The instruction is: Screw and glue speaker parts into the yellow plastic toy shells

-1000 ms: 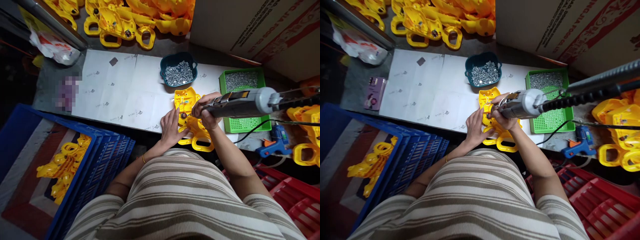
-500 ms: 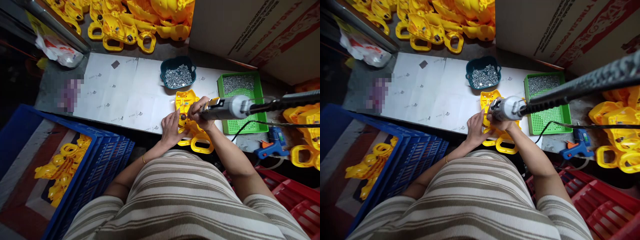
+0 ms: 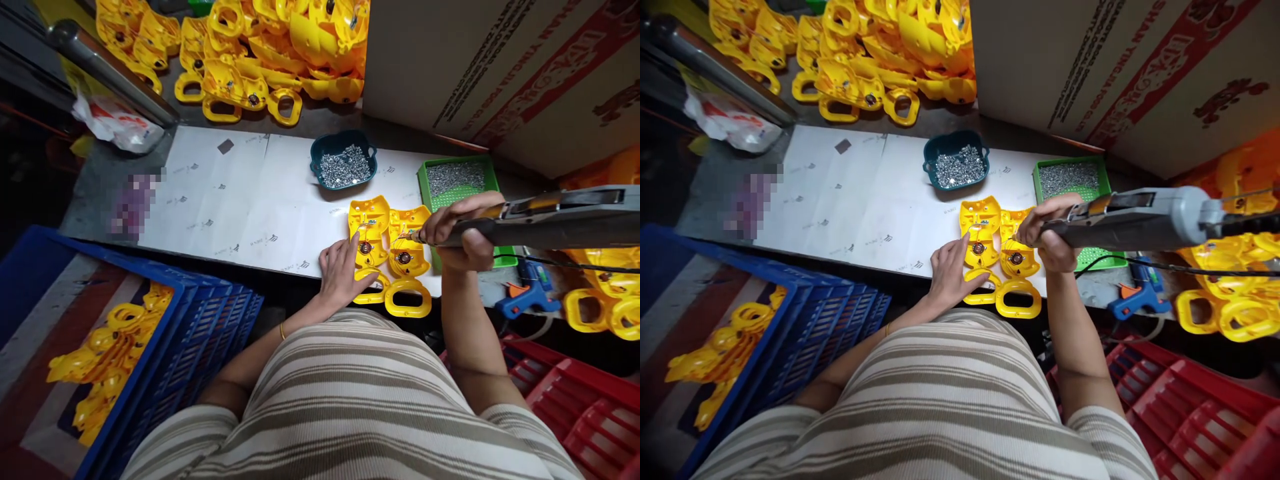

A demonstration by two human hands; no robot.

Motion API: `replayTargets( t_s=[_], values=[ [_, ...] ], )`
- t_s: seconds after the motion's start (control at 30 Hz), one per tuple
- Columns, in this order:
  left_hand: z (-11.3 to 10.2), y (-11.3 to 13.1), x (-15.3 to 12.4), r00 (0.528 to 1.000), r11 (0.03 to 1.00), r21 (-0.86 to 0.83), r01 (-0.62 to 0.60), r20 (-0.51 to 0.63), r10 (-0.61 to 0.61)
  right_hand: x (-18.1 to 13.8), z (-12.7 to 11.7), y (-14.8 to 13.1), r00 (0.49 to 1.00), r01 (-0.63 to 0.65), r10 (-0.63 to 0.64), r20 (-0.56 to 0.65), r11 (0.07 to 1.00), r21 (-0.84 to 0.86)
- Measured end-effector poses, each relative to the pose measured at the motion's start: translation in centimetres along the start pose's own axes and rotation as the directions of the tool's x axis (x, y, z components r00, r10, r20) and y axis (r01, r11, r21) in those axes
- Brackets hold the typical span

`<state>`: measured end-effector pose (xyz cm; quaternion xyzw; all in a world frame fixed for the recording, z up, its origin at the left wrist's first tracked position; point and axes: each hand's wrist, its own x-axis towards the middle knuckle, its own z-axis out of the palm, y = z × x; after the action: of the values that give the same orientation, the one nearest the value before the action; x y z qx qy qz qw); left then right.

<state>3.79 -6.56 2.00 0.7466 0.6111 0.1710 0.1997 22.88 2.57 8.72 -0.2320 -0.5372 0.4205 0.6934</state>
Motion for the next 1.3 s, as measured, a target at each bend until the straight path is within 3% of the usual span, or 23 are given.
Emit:
replayTargets(
  t_s=[0.1, 0.17, 0.23, 0.3, 0.43, 0.57, 0.73, 1.1, 1.2, 1.3],
  values=[
    [-1.4, -0.8, 0.1, 0.998, 0.999, 0.027, -0.036, -0.045, 0.037, -0.4, -0.8, -0.7, 1.000, 0.001, -0.001, -0.025, 1.000, -0.006],
    [-2.9, -2.0, 1.7, 0.984, 0.996, 0.041, -0.074, -0.161, 0.080, -0.7, -0.8, -1.1, 1.000, -0.006, 0.007, -0.025, 1.000, 0.012],
    [-4.6, -3.6, 4.9, 0.950, 0.992, 0.058, -0.113, -0.286, 0.125, -1.1, -0.5, -1.4, 1.000, -0.022, 0.022, -0.011, 0.998, 0.053],
    [-6.2, -4.8, 9.4, 0.939, 0.990, 0.086, -0.114, -0.317, 0.135, -1.5, 0.2, -1.7, 0.999, -0.039, 0.038, 0.011, 0.994, 0.105],
    [-7.7, -5.9, 18.3, 0.997, 0.986, 0.161, -0.044, -0.052, 0.053, -2.5, 1.5, -2.7, 0.997, -0.069, 0.065, 0.032, 0.989, 0.128],
    [-6.8, -6.0, 22.1, 0.995, 0.987, 0.151, -0.061, 0.085, 0.048, -3.6, 1.6, -3.6, 0.995, -0.100, 0.101, -0.009, 0.992, 0.073],
    [-6.0, -6.5, 21.9, 0.996, 0.997, 0.064, -0.034, 0.090, 0.028, -4.1, 1.0, -3.6, 0.992, -0.117, 0.120, -0.039, 0.990, 0.084],
    [-7.4, -5.8, 20.8, 0.993, 0.960, -0.279, 0.006, -0.111, -0.039, -4.7, 1.0, -3.4, 0.991, -0.132, 0.132, 0.009, 0.986, 0.101],
    [-7.8, -4.6, 18.0, 0.989, 0.914, -0.405, -0.026, -0.142, -0.034, -5.0, 0.9, -3.3, 0.992, -0.121, 0.123, -0.008, 0.987, 0.107],
    [-6.4, -2.8, 12.8, 0.995, 0.842, -0.539, -0.039, -0.098, -0.017, -4.7, 0.9, -3.2, 0.996, -0.084, 0.084, 0.005, 0.989, 0.122]
  ],
)
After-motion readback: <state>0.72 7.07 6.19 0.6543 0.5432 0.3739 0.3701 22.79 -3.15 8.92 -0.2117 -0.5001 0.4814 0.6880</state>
